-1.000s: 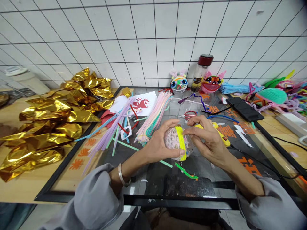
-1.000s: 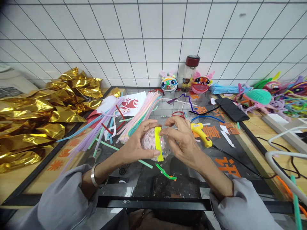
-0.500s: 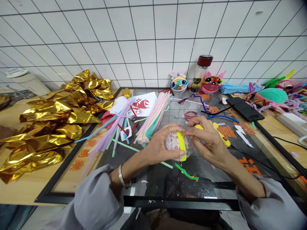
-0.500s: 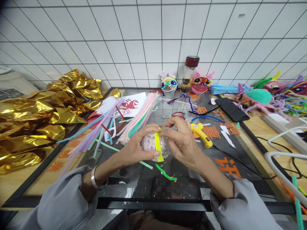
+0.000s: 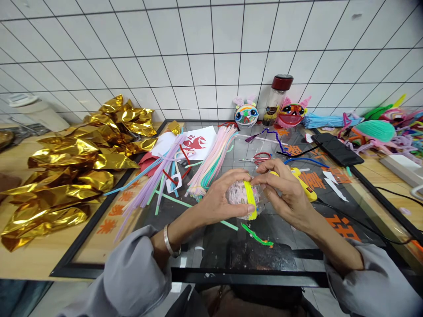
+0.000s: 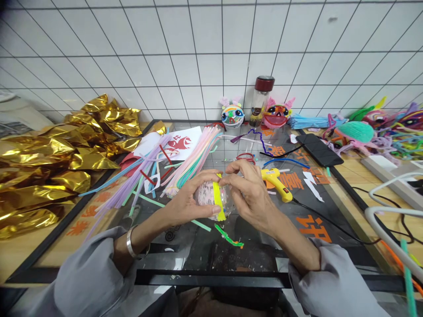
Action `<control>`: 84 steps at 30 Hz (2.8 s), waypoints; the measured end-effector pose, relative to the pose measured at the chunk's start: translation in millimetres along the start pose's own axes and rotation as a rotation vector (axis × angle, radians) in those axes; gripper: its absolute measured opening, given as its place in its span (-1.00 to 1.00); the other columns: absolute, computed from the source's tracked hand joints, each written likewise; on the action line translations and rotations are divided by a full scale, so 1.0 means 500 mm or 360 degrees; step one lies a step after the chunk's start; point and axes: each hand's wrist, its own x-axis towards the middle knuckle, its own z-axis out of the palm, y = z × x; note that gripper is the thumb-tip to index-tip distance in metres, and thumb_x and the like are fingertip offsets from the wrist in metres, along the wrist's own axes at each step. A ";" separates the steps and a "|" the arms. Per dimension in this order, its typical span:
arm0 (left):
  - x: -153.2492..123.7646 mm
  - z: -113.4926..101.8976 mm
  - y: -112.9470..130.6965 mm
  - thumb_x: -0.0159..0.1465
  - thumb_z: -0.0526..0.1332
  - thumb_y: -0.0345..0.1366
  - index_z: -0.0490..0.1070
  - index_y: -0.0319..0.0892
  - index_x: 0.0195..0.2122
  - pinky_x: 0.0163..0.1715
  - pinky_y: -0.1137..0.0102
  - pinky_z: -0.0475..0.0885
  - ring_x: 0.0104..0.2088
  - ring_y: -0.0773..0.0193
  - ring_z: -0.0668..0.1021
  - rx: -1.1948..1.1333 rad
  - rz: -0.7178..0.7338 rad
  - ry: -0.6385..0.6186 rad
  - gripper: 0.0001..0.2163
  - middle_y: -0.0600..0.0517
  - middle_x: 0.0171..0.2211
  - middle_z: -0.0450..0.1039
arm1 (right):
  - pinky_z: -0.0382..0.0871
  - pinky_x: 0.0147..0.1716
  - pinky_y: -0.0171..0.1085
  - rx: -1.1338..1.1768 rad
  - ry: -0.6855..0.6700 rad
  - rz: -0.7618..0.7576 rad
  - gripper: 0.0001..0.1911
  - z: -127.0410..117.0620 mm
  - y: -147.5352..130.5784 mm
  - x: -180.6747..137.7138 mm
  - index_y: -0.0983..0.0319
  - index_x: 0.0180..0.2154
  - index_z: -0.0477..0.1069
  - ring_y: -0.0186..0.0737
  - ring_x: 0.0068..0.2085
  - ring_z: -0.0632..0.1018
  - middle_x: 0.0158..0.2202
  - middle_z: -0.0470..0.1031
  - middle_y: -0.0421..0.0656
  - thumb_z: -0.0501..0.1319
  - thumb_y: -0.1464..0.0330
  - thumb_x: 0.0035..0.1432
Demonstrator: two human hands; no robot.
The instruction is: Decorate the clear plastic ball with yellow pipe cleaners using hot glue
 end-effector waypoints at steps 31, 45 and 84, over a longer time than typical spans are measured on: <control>0.001 0.003 0.001 0.07 0.42 -0.19 0.41 -0.13 0.01 0.20 0.08 0.31 0.15 -0.01 0.46 -0.0008 0.0025 0.0031 -0.52 -0.16 0.09 0.42 | 0.37 -0.33 -0.16 -0.0227 0.0504 0.0184 -0.92 -0.002 0.014 -0.025 0.14 -0.38 0.44 -0.20 -0.31 0.50 -0.35 0.45 -0.17 0.31 0.36 0.16; -0.003 0.019 -0.004 0.01 0.44 -0.22 0.44 -0.13 -0.01 0.21 0.06 0.32 0.14 0.00 0.48 0.0010 0.0028 0.0190 -0.51 -0.14 0.08 0.45 | 0.13 -0.53 -0.23 0.0047 0.0541 0.0524 -0.69 0.004 0.033 -0.030 0.15 -0.47 0.27 -0.29 -0.53 0.27 -0.53 0.28 -0.24 0.09 0.23 0.34; -0.012 0.031 -0.002 -0.01 0.45 -0.20 0.44 -0.12 0.01 0.18 0.11 0.40 0.12 0.04 0.50 0.0189 0.0097 0.0204 -0.47 -0.16 0.11 0.38 | 0.34 -0.28 -0.28 -0.0682 -0.1377 -0.0298 -0.47 0.168 0.117 0.294 0.19 0.10 0.41 -0.16 -0.16 0.58 -0.02 0.50 0.01 0.10 0.63 0.11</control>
